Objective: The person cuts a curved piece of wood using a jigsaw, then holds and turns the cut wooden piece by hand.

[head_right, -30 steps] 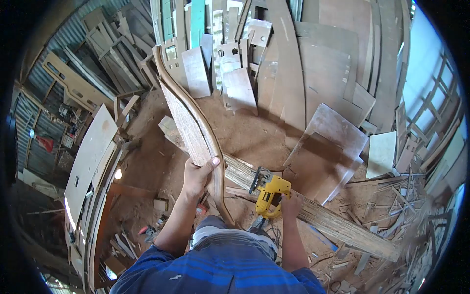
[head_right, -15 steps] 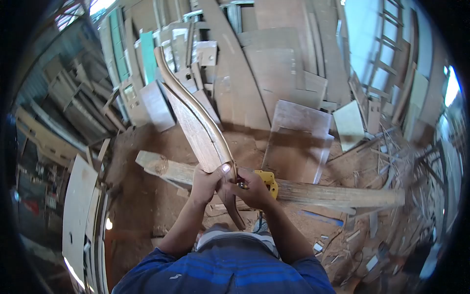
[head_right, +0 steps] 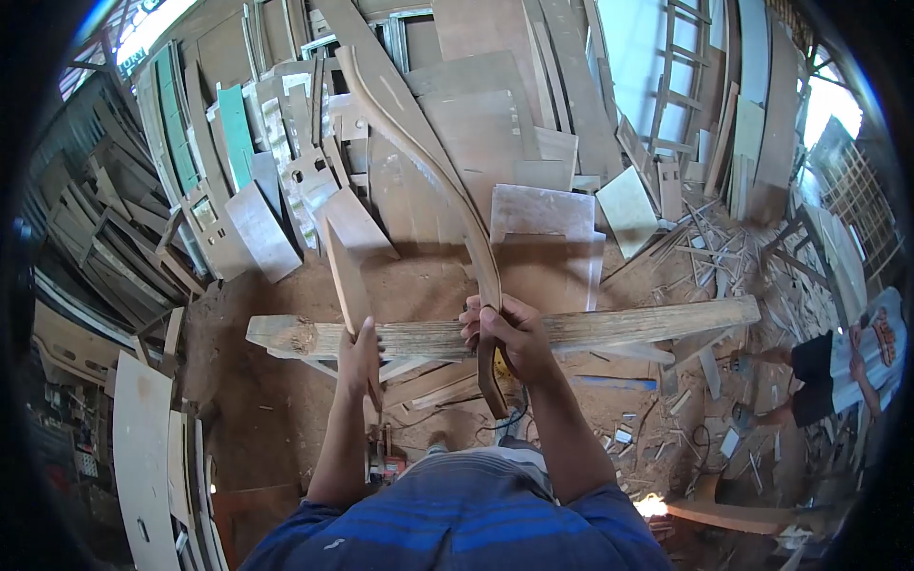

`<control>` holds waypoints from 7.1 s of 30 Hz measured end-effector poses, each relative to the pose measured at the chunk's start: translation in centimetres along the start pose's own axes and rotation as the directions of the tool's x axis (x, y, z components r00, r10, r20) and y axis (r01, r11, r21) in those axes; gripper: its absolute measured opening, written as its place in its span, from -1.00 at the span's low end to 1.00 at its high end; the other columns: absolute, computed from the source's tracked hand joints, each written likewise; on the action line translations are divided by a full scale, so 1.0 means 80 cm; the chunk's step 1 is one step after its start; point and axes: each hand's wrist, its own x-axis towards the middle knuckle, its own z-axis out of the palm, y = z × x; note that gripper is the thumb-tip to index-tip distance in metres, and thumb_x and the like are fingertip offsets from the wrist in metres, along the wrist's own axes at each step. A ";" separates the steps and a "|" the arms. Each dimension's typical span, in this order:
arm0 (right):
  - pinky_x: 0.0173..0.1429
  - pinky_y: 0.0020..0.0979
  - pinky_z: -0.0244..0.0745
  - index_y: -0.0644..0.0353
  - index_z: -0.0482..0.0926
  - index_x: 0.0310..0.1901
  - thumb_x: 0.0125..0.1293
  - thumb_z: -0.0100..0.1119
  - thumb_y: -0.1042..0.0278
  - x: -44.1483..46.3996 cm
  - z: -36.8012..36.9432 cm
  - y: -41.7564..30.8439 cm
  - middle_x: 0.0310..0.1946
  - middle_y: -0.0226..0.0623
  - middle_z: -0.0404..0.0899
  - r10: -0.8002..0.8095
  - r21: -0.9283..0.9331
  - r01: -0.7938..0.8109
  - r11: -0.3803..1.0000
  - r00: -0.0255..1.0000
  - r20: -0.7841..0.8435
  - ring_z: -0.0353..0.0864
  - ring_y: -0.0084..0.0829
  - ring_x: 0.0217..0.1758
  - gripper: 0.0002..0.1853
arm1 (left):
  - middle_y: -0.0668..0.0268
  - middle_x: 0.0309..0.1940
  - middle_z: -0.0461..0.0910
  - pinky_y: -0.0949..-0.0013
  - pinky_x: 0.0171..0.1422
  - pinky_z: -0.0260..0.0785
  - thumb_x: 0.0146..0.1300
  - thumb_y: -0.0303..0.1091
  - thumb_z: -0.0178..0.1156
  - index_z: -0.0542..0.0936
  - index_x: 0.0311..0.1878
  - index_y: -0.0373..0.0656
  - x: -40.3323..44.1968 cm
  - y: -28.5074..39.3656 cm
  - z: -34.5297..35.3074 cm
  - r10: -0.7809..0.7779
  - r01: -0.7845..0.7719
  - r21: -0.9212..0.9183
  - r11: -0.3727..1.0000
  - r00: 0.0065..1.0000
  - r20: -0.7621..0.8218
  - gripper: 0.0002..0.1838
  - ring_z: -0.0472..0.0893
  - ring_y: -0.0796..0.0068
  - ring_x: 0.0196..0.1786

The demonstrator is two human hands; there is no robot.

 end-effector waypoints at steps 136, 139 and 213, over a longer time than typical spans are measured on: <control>0.48 -0.30 0.67 0.51 0.55 0.47 0.38 0.41 0.72 0.073 0.125 -0.008 0.32 -0.03 0.75 -0.193 -0.581 0.351 0.734 0.929 0.317 0.78 -0.26 0.36 -0.38 | 0.14 0.33 0.73 0.18 0.53 0.63 0.52 -0.53 0.47 0.45 0.63 -0.34 -0.229 0.174 -0.183 0.653 -0.770 -0.453 0.449 0.629 -0.422 -0.32 0.74 0.34 0.37; 0.46 -0.32 0.67 0.50 0.56 0.47 0.38 0.42 0.72 0.063 0.109 -0.009 0.30 -0.05 0.76 -0.190 -0.598 0.326 0.732 0.941 0.280 0.79 -0.28 0.34 -0.38 | 0.14 0.36 0.72 0.20 0.57 0.59 0.51 -0.53 0.47 0.45 0.63 -0.34 -0.221 0.169 -0.175 0.659 -0.752 -0.462 0.470 0.647 -0.383 -0.31 0.73 0.35 0.40; 0.39 -0.04 0.60 0.21 0.80 0.22 0.29 0.59 0.51 -0.026 0.249 -0.045 0.15 -0.08 0.87 -0.696 -0.723 0.688 -0.066 0.487 0.527 0.83 0.01 0.16 -0.56 | 0.07 0.24 0.81 0.29 0.38 0.70 0.61 -0.51 0.37 0.64 0.40 -0.37 -0.292 0.172 -0.172 0.666 -0.663 -0.289 0.691 0.739 -0.101 -0.62 0.80 0.36 0.27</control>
